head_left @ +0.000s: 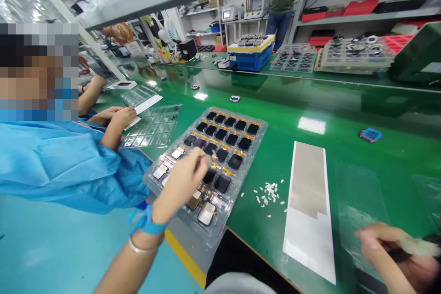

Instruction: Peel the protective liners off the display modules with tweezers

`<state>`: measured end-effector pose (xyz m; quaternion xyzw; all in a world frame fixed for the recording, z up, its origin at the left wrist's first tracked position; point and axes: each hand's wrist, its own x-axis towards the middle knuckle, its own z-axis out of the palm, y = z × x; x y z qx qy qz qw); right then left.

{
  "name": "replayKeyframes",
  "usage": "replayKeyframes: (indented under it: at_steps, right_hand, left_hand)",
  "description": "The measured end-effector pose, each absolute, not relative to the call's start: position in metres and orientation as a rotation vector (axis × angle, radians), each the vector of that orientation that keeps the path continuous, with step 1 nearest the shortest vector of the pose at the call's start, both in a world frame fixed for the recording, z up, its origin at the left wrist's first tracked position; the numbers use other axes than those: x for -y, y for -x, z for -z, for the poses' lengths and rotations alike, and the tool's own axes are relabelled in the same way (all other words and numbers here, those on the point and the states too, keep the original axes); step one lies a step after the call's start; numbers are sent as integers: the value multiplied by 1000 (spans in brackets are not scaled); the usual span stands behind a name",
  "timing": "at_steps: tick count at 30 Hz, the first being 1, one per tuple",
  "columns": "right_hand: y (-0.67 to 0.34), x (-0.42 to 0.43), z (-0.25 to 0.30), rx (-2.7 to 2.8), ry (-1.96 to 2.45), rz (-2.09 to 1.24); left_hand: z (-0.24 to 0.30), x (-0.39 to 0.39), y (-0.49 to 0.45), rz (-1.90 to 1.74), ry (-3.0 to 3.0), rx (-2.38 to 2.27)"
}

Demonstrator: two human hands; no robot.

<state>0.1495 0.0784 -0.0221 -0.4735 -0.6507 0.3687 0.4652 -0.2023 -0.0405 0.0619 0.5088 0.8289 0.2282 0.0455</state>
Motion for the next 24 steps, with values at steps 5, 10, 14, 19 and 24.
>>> replayKeyframes:
  at_steps: [5, 10, 14, 19, 24]
  right_hand:
    - [-125, -72, -17, 1956, 961, -941]
    - [-96, -63, -39, 2046, 818, -941]
    - [-89, -61, -30, 1991, 818, -864]
    - [-86, -58, -29, 1975, 785, -774]
    - [-88, -58, -23, 2073, 739, -577]
  left_hand:
    - [-55, 32, 99, -1198, -1434, -1600]
    - [-32, 14, 58, -1317, -1222, -1338]
    - [-10, 4, 60, -1360, -1106, -1245]
    - [-2, 1, 64, -1363, -1094, -1209]
    - [-1, 2, 65, -1314, -1154, -1327]
